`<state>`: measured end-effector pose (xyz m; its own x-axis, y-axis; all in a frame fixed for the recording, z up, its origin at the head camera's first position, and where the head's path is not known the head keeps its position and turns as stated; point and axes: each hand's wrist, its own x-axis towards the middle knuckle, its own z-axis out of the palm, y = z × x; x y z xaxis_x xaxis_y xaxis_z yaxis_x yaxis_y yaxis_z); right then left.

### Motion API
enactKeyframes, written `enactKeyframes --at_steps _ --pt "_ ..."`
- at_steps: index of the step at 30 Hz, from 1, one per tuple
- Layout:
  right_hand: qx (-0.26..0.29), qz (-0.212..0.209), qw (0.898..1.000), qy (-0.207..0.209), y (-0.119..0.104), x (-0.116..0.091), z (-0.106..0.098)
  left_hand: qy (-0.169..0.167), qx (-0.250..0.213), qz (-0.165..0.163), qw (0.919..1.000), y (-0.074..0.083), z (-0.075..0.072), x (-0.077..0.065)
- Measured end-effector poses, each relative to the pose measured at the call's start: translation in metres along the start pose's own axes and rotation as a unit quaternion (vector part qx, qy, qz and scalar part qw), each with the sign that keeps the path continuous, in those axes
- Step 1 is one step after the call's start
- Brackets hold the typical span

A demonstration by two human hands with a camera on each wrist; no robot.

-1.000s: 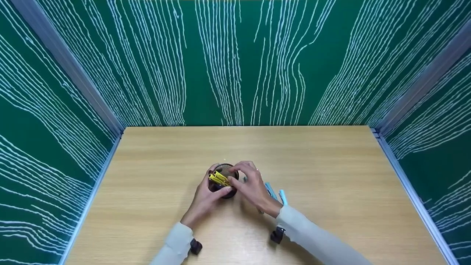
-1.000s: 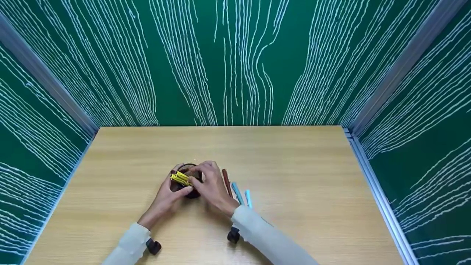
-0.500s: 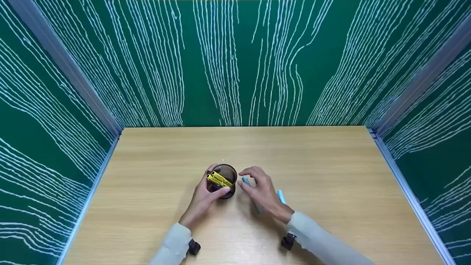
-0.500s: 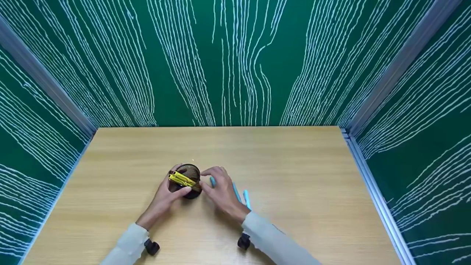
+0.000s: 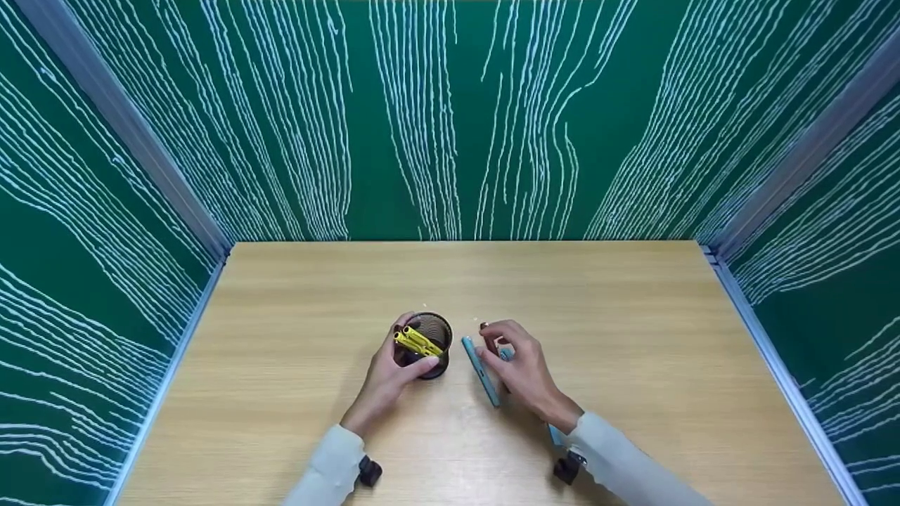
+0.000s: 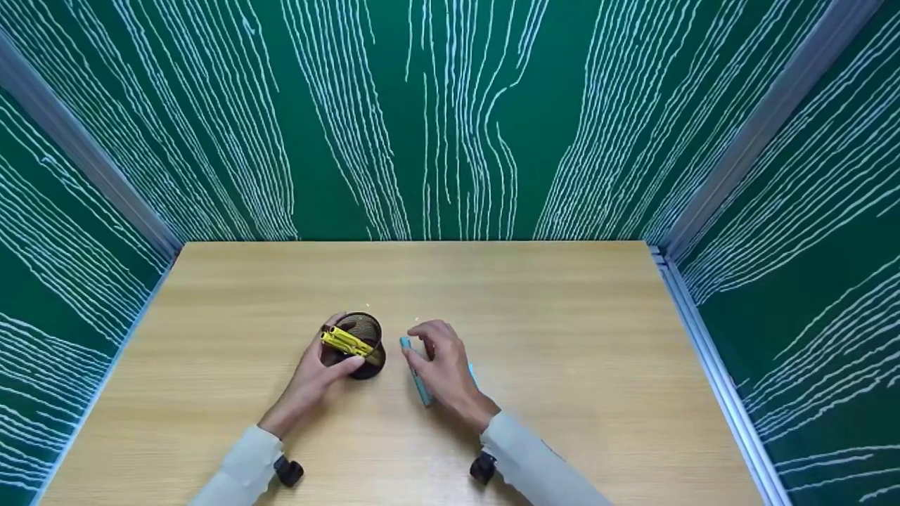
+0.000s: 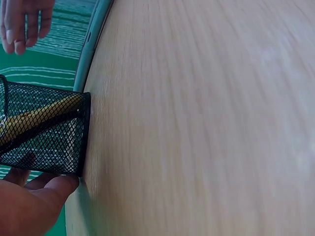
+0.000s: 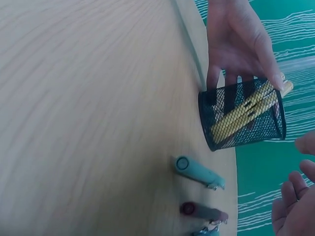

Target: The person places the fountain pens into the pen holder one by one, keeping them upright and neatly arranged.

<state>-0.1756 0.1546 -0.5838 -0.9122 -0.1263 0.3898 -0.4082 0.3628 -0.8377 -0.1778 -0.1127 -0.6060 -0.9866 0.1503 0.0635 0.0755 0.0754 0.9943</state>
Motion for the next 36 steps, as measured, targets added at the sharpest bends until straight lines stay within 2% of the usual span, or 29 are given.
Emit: enactKeyframes --at_steps 7,12,18,26,36 --pt "-0.016 0.033 0.999 0.003 0.010 -0.012 -0.014 -0.012 -0.010 -0.002 0.9999 -0.001 0.000 0.000" --pt "-0.022 0.046 0.999 0.015 0.018 -0.021 -0.024 -0.010 -0.007 -0.005 0.9999 -0.001 0.001 0.000" --pt "-0.038 0.084 0.995 0.023 0.025 -0.033 -0.033 -0.007 -0.006 -0.005 0.9999 0.000 0.001 0.000" --pt "-0.042 0.086 0.995 0.032 0.034 -0.043 -0.043 -0.008 -0.016 -0.004 0.9998 -0.001 0.000 0.000" --pt "-0.059 0.132 0.988 0.047 0.043 -0.050 -0.056 0.005 0.000 -0.013 0.9999 0.000 0.000 0.000"
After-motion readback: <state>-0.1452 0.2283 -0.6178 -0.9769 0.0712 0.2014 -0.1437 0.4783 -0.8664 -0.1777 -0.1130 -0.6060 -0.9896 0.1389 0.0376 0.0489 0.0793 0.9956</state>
